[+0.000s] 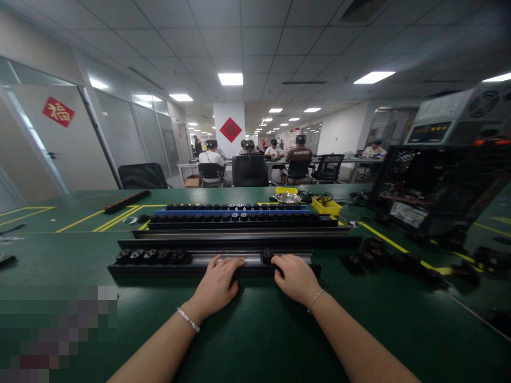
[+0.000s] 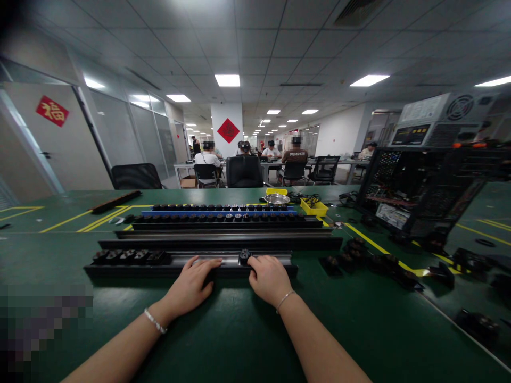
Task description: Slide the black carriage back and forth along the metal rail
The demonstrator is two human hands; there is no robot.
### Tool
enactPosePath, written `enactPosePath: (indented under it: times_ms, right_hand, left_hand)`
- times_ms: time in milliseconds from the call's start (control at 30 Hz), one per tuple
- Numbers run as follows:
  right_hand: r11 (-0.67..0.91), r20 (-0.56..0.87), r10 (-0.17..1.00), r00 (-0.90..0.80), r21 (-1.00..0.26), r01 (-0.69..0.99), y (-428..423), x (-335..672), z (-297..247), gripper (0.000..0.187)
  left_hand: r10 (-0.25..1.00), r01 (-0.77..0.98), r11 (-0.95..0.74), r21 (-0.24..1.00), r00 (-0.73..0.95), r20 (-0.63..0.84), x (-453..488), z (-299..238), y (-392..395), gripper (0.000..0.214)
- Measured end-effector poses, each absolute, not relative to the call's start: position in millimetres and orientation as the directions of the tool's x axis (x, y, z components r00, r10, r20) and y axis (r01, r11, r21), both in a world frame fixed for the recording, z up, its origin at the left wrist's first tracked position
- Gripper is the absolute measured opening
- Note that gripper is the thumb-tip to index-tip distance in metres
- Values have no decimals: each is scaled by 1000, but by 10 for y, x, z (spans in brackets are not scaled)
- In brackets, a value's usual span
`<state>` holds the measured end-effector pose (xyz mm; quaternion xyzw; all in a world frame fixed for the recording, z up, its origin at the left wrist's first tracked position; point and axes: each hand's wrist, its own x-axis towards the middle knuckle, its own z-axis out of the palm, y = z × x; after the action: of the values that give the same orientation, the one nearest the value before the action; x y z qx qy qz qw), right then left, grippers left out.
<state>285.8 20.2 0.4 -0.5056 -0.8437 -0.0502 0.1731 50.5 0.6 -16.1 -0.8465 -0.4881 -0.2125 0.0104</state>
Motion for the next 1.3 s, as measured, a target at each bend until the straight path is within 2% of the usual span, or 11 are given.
enactPosePath:
  times_ms: [500, 767, 967, 1233, 1300]
  right_hand:
    - [422, 400, 844, -357, -86, 902, 206, 2905, 12, 18]
    - [384, 458, 833, -310, -74, 920, 235, 2927, -21, 24]
    - [349, 533, 819, -212, -170, 922, 287, 2935, -84, 28]
    - [170, 515, 857, 35, -347, 922, 344, 2871, -127, 24]
    - [160, 532, 844, 66, -368, 916, 333, 2857, -122, 28]
  left_hand:
    - [821, 824, -527, 207, 431, 375, 508, -167, 8, 52]
    - [819, 826, -528, 198, 433, 377, 501, -183, 22, 51]
    - [812, 828, -530, 184, 433, 390, 497, -191, 23, 51]
    - [812, 828, -527, 191, 425, 400, 504, -197, 31, 50]
    - [812, 827, -528, 193, 425, 399, 505, -200, 33, 50]
